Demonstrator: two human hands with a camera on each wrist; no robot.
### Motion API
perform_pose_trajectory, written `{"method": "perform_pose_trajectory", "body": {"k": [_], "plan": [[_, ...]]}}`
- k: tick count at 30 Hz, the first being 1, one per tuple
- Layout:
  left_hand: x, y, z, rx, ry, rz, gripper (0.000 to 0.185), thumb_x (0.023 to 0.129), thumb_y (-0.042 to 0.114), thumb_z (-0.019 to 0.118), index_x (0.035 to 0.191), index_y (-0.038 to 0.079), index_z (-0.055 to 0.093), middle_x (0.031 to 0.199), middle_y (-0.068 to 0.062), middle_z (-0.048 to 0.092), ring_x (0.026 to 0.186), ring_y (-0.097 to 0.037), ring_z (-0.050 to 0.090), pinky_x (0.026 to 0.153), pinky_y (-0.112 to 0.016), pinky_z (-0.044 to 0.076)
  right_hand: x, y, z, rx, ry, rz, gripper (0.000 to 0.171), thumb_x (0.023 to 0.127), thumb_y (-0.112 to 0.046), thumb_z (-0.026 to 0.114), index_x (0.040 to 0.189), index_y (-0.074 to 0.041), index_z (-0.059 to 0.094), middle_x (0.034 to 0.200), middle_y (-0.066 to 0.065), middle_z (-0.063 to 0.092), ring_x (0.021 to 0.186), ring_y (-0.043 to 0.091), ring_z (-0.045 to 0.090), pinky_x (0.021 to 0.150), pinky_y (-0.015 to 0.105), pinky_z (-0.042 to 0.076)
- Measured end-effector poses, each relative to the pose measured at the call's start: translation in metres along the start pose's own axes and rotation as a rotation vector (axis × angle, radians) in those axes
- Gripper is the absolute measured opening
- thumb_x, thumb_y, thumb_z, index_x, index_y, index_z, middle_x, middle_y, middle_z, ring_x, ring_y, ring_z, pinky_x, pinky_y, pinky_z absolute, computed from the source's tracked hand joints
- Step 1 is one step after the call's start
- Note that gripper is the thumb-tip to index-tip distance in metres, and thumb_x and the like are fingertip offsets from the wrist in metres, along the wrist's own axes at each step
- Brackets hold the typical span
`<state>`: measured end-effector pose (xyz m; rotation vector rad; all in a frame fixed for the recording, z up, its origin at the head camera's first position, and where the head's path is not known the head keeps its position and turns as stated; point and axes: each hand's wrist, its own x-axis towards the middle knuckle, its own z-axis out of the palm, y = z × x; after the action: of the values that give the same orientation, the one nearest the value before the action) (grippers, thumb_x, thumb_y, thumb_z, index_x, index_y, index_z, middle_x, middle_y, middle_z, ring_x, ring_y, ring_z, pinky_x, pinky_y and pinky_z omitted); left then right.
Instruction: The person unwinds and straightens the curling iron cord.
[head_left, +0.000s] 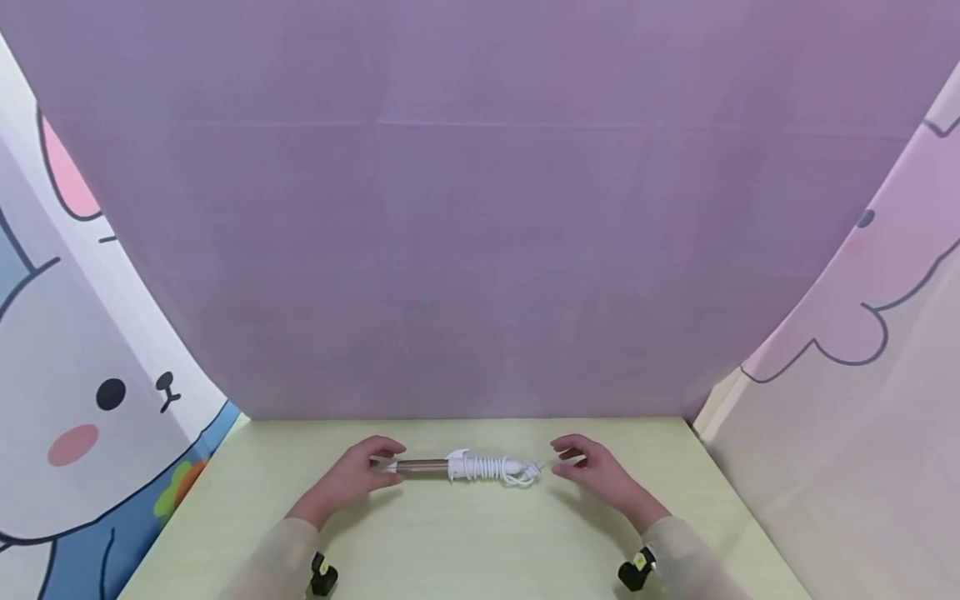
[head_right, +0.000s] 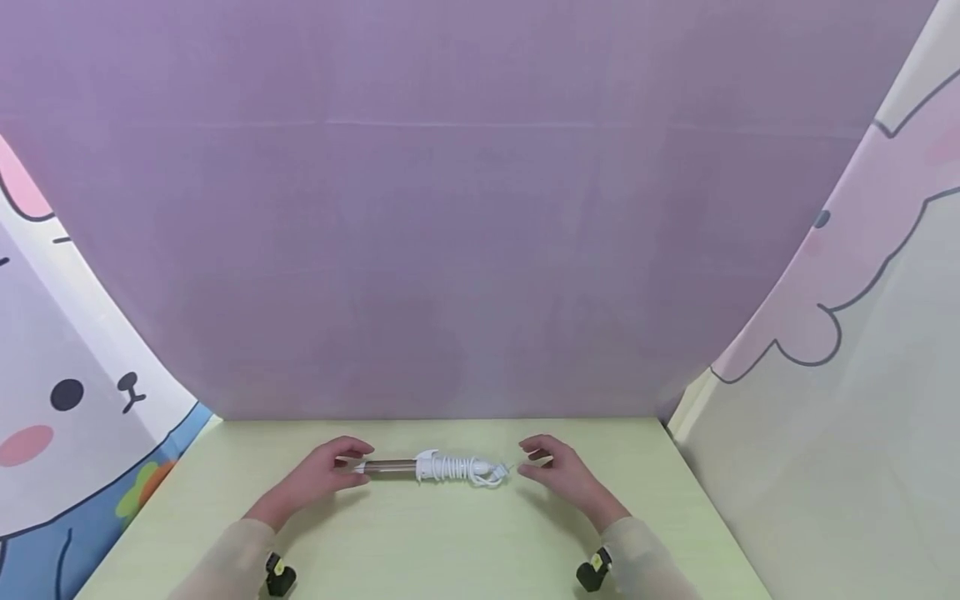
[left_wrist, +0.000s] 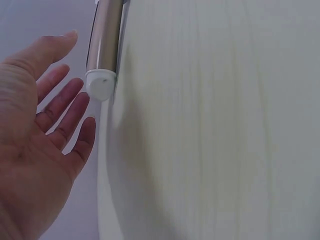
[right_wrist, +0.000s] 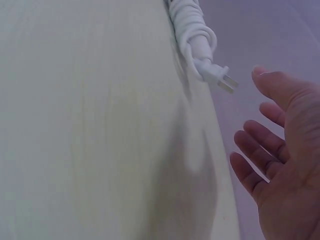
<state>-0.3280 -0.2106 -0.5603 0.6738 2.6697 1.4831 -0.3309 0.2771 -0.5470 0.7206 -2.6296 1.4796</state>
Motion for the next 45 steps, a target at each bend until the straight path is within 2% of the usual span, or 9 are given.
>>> {"method": "perform_pose_trajectory", "body": {"k": [9, 14, 18, 22, 27, 32, 37, 42, 45], "plan": [[0.011, -0.010, 0.014, -0.004, -0.058, 0.010, 0.046, 0.095, 0.014, 0.090, 0.135, 0.001, 0.072, 0.130, -0.016, 0.071, 0.120, -0.038, 0.066, 0.100, -0.046, 0.057, 0.008, 0.005, 0.022, 0.034, -0.047, 0.024, 0.043, 0.102, -0.013, 0.082, 0.136, 0.008, 0.067, 0.136, 0.028, 0.068, 0.121, 0.048, 0.067, 0.098, 0.042, 0.058], [0.013, -0.008, 0.019, 0.021, -0.065, 0.026, 0.042, 0.094, 0.013, 0.090, 0.132, 0.003, 0.073, 0.124, -0.012, 0.073, 0.112, -0.032, 0.067, 0.098, -0.050, 0.055, 0.008, 0.008, 0.029, 0.065, -0.055, 0.048, 0.040, 0.100, -0.011, 0.083, 0.134, 0.007, 0.069, 0.132, 0.025, 0.070, 0.115, 0.041, 0.068, 0.094, 0.037, 0.057], [0.014, -0.008, 0.022, 0.042, -0.065, 0.030, 0.040, 0.094, 0.013, 0.090, 0.130, 0.005, 0.075, 0.123, -0.009, 0.074, 0.111, -0.029, 0.068, 0.099, -0.052, 0.054, 0.009, 0.009, 0.034, 0.060, -0.069, 0.062, 0.039, 0.100, -0.011, 0.083, 0.133, 0.004, 0.071, 0.121, 0.018, 0.074, 0.105, 0.031, 0.070, 0.088, 0.031, 0.058], [0.017, -0.011, 0.026, 0.076, -0.065, 0.024, 0.037, 0.093, 0.015, 0.091, 0.127, 0.010, 0.077, 0.119, -0.003, 0.076, 0.109, -0.024, 0.069, 0.099, -0.049, 0.053, 0.009, 0.010, 0.039, 0.060, -0.082, 0.078, 0.035, 0.099, -0.011, 0.083, 0.130, 0.003, 0.073, 0.109, 0.013, 0.076, 0.095, 0.022, 0.069, 0.082, 0.028, 0.057], [0.020, -0.012, 0.032, 0.107, -0.058, 0.008, 0.034, 0.094, 0.017, 0.091, 0.125, 0.015, 0.078, 0.116, 0.004, 0.076, 0.107, -0.020, 0.068, 0.101, -0.050, 0.053, 0.011, 0.013, 0.045, 0.031, -0.063, 0.085, 0.028, 0.099, -0.007, 0.082, 0.125, 0.000, 0.075, 0.099, 0.006, 0.075, 0.087, 0.015, 0.067, 0.077, 0.025, 0.056], [0.022, -0.007, 0.035, 0.119, -0.066, 0.001, 0.030, 0.095, 0.016, 0.089, 0.123, 0.013, 0.078, 0.115, 0.001, 0.074, 0.105, -0.021, 0.067, 0.099, -0.053, 0.053, 0.013, 0.010, 0.046, 0.025, -0.031, 0.083, 0.024, 0.099, -0.004, 0.082, 0.122, -0.001, 0.076, 0.096, 0.006, 0.073, 0.085, 0.014, 0.064, 0.073, 0.025, 0.054], [0.024, -0.007, 0.035, 0.134, -0.080, 0.006, 0.027, 0.097, 0.016, 0.088, 0.122, 0.012, 0.077, 0.113, 0.000, 0.072, 0.103, -0.020, 0.065, 0.095, -0.051, 0.052, 0.014, 0.005, 0.046, 0.051, -0.014, 0.093, 0.025, 0.099, -0.001, 0.081, 0.122, 0.003, 0.075, 0.097, 0.010, 0.073, 0.085, 0.016, 0.062, 0.072, 0.023, 0.052], [0.022, -0.006, 0.033, 0.097, -0.077, -0.006, 0.025, 0.098, 0.018, 0.086, 0.121, 0.016, 0.076, 0.114, 0.002, 0.069, 0.104, -0.019, 0.064, 0.097, -0.050, 0.052, 0.013, 0.002, 0.048, 0.105, -0.001, 0.097, 0.025, 0.098, 0.003, 0.079, 0.122, 0.008, 0.073, 0.102, 0.016, 0.075, 0.089, 0.021, 0.066, 0.072, 0.022, 0.054], [0.021, -0.004, 0.032, 0.073, -0.069, -0.010, 0.024, 0.100, 0.021, 0.085, 0.122, 0.018, 0.076, 0.115, 0.003, 0.069, 0.106, -0.018, 0.064, 0.098, -0.047, 0.052, 0.013, 0.004, 0.047, 0.127, 0.005, 0.096, 0.026, 0.098, 0.001, 0.081, 0.122, 0.007, 0.074, 0.102, 0.015, 0.076, 0.089, 0.018, 0.067, 0.074, 0.023, 0.055]]}}
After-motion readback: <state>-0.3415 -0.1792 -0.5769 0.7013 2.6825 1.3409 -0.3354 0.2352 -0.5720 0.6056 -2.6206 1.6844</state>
